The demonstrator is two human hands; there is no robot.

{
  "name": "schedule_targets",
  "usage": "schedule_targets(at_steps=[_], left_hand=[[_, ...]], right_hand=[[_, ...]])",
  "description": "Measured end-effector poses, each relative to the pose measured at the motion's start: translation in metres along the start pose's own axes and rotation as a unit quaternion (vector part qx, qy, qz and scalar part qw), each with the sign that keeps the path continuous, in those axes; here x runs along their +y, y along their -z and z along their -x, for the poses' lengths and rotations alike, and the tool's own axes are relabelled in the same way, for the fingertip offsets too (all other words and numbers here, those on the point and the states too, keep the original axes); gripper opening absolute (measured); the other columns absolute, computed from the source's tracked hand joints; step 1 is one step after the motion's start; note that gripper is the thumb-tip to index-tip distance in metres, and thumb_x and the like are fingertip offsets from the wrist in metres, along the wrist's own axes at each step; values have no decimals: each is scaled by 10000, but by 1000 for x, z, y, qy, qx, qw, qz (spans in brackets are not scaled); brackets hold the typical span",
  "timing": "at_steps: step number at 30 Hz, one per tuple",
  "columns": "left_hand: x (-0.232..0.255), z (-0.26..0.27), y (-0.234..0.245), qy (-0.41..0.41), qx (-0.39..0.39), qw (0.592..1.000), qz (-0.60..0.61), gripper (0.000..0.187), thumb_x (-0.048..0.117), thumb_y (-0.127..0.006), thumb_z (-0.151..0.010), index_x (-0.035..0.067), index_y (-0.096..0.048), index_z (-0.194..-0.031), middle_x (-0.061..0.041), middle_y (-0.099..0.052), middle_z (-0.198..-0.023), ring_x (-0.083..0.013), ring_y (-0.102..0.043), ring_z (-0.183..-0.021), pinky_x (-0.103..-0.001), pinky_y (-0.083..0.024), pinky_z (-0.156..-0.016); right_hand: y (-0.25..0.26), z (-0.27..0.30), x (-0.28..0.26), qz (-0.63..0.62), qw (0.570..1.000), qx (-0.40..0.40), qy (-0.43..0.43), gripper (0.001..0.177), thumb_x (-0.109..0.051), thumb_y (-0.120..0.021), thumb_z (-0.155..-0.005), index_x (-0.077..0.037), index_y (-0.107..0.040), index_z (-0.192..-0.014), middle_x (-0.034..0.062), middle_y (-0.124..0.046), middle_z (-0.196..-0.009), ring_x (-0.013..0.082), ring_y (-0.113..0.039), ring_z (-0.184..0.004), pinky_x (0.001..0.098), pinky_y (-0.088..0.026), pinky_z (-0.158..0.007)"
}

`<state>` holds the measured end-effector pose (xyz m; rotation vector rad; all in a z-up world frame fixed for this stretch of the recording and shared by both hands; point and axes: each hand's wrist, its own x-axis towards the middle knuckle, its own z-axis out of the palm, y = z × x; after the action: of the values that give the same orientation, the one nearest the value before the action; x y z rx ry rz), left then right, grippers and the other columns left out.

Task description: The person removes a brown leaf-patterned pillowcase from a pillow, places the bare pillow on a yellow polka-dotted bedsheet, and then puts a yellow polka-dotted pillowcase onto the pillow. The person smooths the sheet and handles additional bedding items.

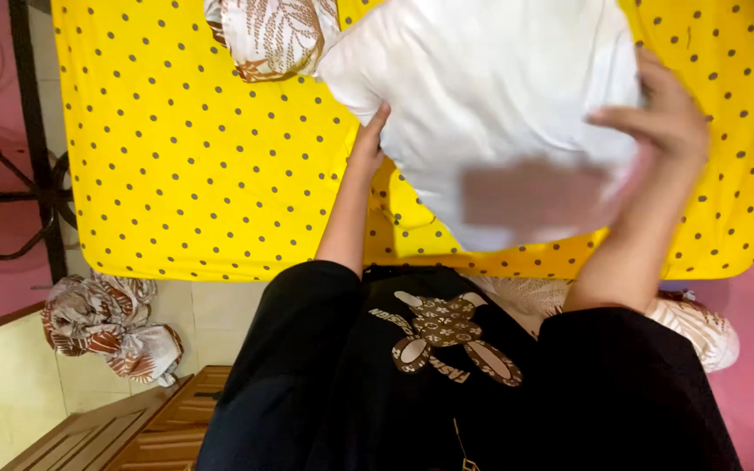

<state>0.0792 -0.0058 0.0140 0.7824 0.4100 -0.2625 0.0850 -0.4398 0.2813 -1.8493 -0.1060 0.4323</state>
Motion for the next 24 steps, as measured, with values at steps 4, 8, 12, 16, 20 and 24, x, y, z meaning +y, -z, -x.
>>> schedule_targets(at_steps=[4,8,12,16,20,24], left_hand=[[-25,42,3,24,67,988,-140,841,288,-812,-845,-50,-405,-1499,-180,-534,-1485,-305,-550,-1315,-392,-461,-1089],[-54,60,-3,-39,114,981,-151,773,270,-746,-910,-56,-383,-1509,-182,-515,-1499,-299,-535,-1319,-369,-433,-1097],[-58,50,-13,-45,141,970,-194,679,286,-640,-973,-79,-412,-1499,-184,-517,-1503,-301,-531,-1319,-366,-420,-1096],[-51,50,-14,-37,119,973,-194,636,293,-552,-977,-63,-444,-1492,-181,-536,-1480,-295,-551,-1285,-373,-458,-1053],[-44,57,-23,-27,60,977,-203,723,358,-642,-956,-117,-476,-1474,-227,-526,-1504,-298,-554,-1309,-361,-444,-1052],[-45,63,-39,4,56,946,-320,930,472,-754,-852,-119,-404,-1480,-255,-472,-1514,-320,-503,-1362,-376,-429,-1074]], right_hand=[[-70,-98,83,203,965,95,135,1162,-184,-1041,-722,95,-311,-1582,267,-497,-1538,383,-476,-1443,415,-388,-1194],[-145,-123,135,270,924,220,157,1273,-203,-1020,-750,71,-123,-1609,302,-371,-1668,429,-411,-1545,375,-340,-1292],[-202,-104,130,260,928,209,163,1180,-160,-820,-810,20,-35,-1672,237,-340,-1662,389,-430,-1459,369,-359,-1252],[-228,-70,93,335,913,121,198,1417,-444,-977,-635,-79,-92,-1679,324,-364,-1580,479,-392,-1416,579,-244,-1209],[-253,-58,67,411,885,94,198,1556,-611,-994,-437,-186,-137,-1666,459,-319,-1456,586,-296,-1384,712,-139,-1123],[-274,-80,85,399,893,118,170,1501,-587,-948,-519,-130,-92,-1665,471,-321,-1424,617,-257,-1383,762,-79,-1106]])
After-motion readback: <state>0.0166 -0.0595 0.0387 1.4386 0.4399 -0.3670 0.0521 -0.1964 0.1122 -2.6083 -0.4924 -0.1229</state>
